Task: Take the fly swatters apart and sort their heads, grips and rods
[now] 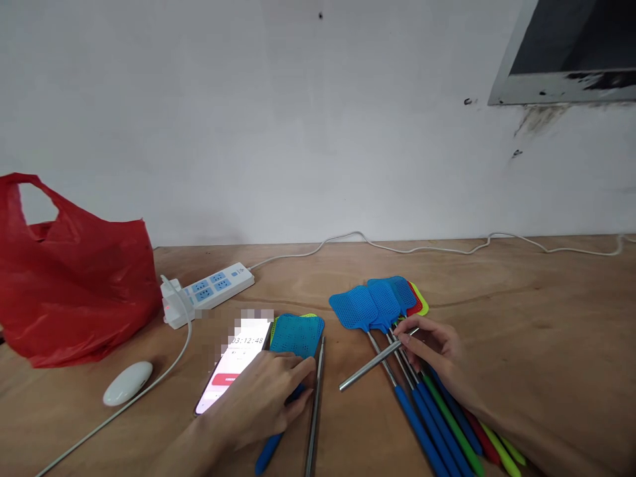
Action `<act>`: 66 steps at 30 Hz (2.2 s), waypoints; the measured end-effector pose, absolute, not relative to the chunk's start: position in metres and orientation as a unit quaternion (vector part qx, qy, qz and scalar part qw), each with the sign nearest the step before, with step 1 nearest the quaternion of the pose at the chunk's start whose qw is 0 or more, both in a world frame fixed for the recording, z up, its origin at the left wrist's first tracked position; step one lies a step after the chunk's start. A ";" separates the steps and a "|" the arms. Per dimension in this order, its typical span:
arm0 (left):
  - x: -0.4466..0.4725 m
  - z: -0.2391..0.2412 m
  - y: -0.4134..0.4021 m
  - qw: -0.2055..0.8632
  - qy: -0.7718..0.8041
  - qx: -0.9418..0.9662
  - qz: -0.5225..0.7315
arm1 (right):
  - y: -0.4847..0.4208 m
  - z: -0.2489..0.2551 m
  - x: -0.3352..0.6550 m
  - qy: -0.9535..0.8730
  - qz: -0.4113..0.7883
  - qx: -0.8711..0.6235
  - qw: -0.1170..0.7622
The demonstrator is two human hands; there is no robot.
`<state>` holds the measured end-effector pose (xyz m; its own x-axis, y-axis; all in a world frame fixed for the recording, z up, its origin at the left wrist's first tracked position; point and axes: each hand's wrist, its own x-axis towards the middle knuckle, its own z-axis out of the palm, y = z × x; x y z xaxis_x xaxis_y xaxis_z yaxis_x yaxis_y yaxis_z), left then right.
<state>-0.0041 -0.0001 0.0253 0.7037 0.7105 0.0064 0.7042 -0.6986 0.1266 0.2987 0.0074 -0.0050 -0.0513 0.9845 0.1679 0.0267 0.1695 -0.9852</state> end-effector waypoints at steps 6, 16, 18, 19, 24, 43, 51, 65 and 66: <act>-0.007 0.033 0.002 -0.009 0.389 0.921 0.029 | 0.008 -0.005 0.299 -0.557 0.465 -0.445 0.525; -0.011 0.036 0.006 -0.071 0.471 0.879 0.005 | 0.008 -0.002 0.297 -0.554 0.465 -0.452 0.522; -0.008 0.035 0.003 -0.055 0.458 0.886 0.055 | 0.007 0.001 0.296 -0.554 0.467 -0.453 0.520; -0.007 0.035 0.001 -0.036 0.445 0.891 0.080 | 0.007 0.002 0.296 -0.557 0.470 -0.453 0.514; 0.004 0.034 -0.010 0.101 0.388 0.908 0.124 | 0.000 0.004 0.288 -0.576 0.510 -0.438 0.465; 0.009 0.020 -0.015 0.050 0.369 0.920 0.119 | -0.009 0.001 0.283 -0.607 0.527 -0.421 0.420; 0.011 0.019 -0.017 0.046 0.359 0.926 0.110 | -0.013 0.002 0.275 -0.568 0.541 -0.418 0.458; 0.018 0.014 -0.018 0.080 0.372 0.911 0.159 | -0.008 0.010 0.273 -0.508 0.523 -0.431 0.531; 0.017 0.013 -0.017 0.076 0.370 0.912 0.161 | -0.008 0.009 0.272 -0.507 0.536 -0.424 0.525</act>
<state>0.0167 -0.0173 0.0125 0.6742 0.6995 0.2370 0.6503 -0.7144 0.2584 0.2725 -0.0080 0.0094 -0.0891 0.9931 0.0767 -0.1323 0.0646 -0.9891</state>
